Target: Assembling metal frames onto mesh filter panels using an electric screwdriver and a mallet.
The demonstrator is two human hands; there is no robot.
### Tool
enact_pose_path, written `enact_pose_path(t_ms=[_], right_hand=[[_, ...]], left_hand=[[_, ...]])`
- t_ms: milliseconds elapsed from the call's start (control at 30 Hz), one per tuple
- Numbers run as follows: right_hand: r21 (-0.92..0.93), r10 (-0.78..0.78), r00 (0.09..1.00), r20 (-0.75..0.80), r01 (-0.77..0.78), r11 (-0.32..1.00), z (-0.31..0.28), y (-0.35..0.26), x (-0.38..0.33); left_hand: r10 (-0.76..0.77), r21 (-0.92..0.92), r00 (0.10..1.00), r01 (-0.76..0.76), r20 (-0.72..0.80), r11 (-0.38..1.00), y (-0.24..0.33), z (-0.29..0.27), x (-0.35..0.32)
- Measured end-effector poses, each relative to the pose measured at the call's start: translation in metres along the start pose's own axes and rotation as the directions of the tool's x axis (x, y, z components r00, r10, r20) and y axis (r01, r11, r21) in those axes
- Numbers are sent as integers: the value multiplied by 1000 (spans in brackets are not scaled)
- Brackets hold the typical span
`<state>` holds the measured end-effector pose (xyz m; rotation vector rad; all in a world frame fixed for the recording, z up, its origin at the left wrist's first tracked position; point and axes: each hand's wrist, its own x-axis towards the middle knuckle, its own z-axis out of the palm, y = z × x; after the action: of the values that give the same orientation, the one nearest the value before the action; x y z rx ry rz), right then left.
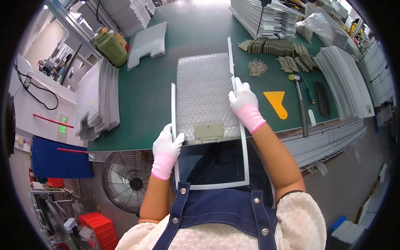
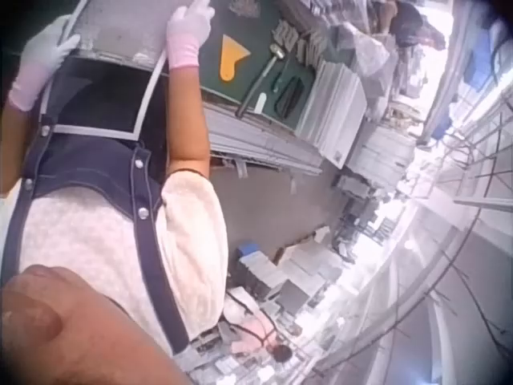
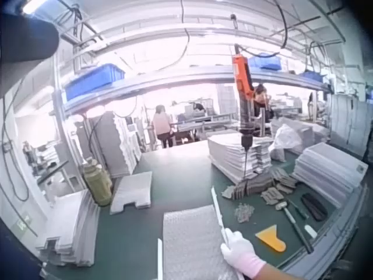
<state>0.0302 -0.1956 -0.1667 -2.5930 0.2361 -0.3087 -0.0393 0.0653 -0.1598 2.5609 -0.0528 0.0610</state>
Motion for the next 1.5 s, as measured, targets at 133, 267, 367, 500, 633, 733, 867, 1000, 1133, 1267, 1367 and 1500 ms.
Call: enact_pose_path(t_ms=[133, 267, 367, 500, 633, 733, 867, 1000, 1133, 1267, 1367, 1500], right_hand=[[87, -125, 991, -52, 129, 988, 3, 10, -16], [-19, -38, 999, -18, 37, 999, -17, 16, -14], [-53, -144, 970, -194, 136, 989, -20, 30, -22], [623, 134, 957, -256, 58, 780, -45, 38, -61], [704, 275, 920, -279, 1, 710, -57, 67, -87], [676, 326, 881, -342, -10, 737, -68, 73, -101], [680, 346, 857, -381, 6, 733, -71, 86, -108], [676, 357, 805, -475, 74, 733, -84, 103, -109], [739, 474, 835, -279, -129, 661, -108, 110, -122], [578, 363, 851, 378, -524, 626, -126, 83, -139], [499, 190, 702, 686, -644, 580, -97, 68, -146], [694, 34, 767, 641, -598, 401, -65, 30, -152]], left_hand=[[-140, -185, 988, 150, 66, 971, -4, -15, -22], [-103, -640, 990, 19, -94, 768, -24, -4, -27], [-410, -877, 909, 134, -77, 461, -66, 22, -61], [-299, -455, 932, 361, 204, 814, -101, 75, -68], [237, -304, 971, -231, -17, 924, -65, 100, -31], [460, -96, 886, -453, 57, 886, -78, 125, -24], [394, 200, 896, -432, 204, 880, -108, 138, -22], [12, -36, 977, -4, 215, 999, -129, 98, -25], [-450, -382, 862, 507, 234, 773, -130, -28, -72], [-149, -561, 989, 120, -8, 819, -49, -130, -63], [341, -467, 934, -349, -104, 813, 65, -104, -9], [757, -371, 650, -719, -60, 588, 159, -30, 65]])
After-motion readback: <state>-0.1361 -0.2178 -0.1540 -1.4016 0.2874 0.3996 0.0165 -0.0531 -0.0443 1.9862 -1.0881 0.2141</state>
